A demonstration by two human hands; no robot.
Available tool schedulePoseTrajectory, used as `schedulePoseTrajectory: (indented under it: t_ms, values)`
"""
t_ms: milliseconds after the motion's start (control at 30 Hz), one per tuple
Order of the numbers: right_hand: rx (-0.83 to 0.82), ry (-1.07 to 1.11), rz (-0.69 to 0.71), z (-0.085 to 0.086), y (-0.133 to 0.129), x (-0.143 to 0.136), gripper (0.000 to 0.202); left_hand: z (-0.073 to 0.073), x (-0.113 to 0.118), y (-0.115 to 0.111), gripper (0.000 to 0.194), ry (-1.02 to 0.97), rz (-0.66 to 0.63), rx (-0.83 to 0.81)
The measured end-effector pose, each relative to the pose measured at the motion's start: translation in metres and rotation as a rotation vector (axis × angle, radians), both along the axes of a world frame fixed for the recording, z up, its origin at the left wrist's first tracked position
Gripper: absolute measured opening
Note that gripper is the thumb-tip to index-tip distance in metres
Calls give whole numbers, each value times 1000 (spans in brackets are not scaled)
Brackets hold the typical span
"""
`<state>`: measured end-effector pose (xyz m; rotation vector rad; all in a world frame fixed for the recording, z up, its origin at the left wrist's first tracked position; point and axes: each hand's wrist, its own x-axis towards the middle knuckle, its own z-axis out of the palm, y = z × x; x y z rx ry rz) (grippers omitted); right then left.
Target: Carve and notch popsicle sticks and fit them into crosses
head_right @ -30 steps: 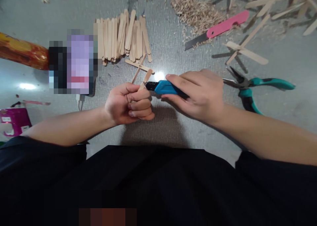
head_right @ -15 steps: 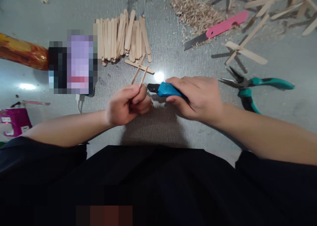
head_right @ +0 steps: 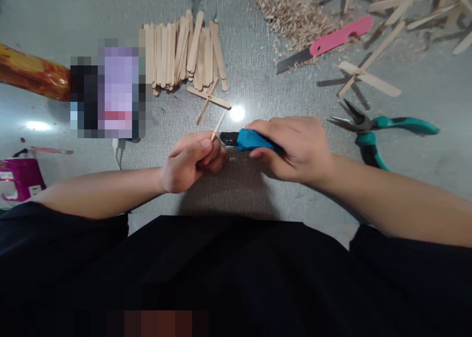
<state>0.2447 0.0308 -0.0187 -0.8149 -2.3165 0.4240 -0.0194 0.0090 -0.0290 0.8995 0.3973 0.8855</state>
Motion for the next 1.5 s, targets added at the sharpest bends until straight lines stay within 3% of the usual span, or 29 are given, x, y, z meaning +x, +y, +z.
schedulePoseTrajectory:
  t_ms: [300,467,633,833,1067,1300,1500]
  values:
    - [-56,49,58,1,2,-2,34,2,0,-1,60,15,5,17]
    - [-96,77,132,1,5,3,40,-2,-2,-1,52,19,53,135]
    - [-149,109,196,2,5,4,45,1,-6,-1,48,19,-60,222]
    - [-247,230,113,6,0,-8,32,2,-3,1,54,-2,-42,164]
    - [-157,145,-46,0,-3,-7,28,2,0,6,61,123,36,69]
    - [-42,91,-52,-8,0,0,47,-6,0,5,55,125,103,174]
    - [-83,51,-70,-4,-2,-1,37,-5,-1,5,51,128,121,126]
